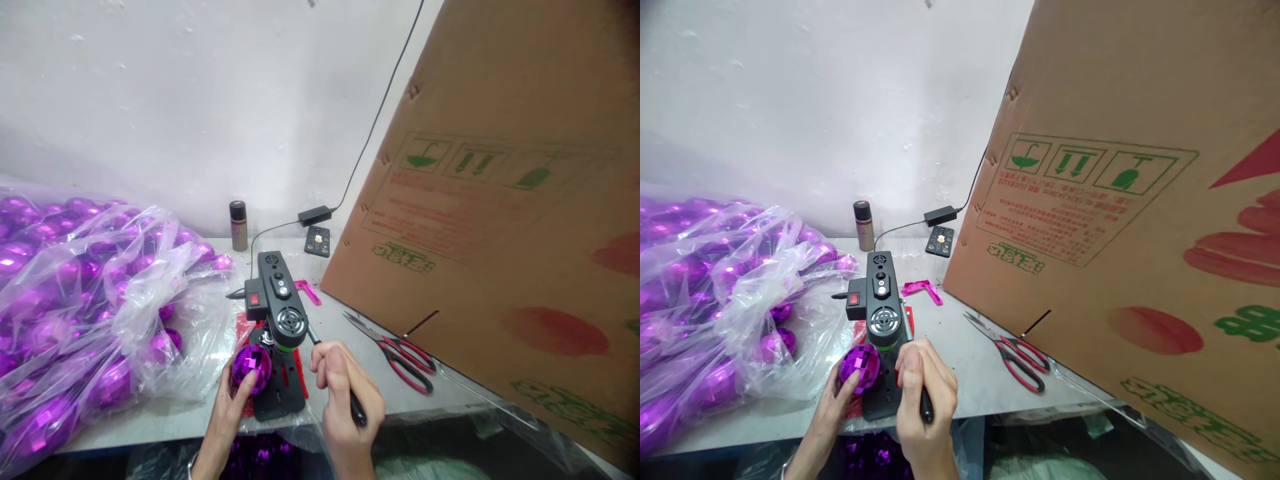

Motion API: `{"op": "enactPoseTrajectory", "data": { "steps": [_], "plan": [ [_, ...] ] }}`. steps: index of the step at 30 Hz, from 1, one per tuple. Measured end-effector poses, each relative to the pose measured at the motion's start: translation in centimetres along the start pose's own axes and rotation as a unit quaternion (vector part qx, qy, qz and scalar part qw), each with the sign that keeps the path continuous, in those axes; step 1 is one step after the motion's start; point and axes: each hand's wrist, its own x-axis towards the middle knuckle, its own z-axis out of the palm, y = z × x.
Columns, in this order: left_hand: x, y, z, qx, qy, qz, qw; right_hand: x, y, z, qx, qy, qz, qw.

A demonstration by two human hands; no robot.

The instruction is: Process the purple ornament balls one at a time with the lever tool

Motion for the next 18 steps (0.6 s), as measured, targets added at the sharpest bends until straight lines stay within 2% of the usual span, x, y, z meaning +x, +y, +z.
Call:
{"op": "enactPoseTrajectory", "data": {
  "steps": [3,7,13,18],
  "plan": [
    [0.1,-0.2,0.7,0.116,0.003,0.052,0.992,0.1,-0.1,0.0,0.000,0.001,-0.008,1.000],
    [0.1,-0.8,1.3,0.226,-0.049,0.083,0.969,-0.1,0.1,0.0,0.002,0.000,-0.012,1.000],
    [-0.2,-0.9,2.5,0.259,-0.011,0.155,0.953,-0.1,0.1,-0.1,-0.012,-0.003,-0.014,1.000],
    [-0.1,-0.6,3.2,0.252,0.001,0.158,0.955,-0.1,-0.1,-0.2,-0.016,-0.005,-0.010,1.000]
  ]
}}
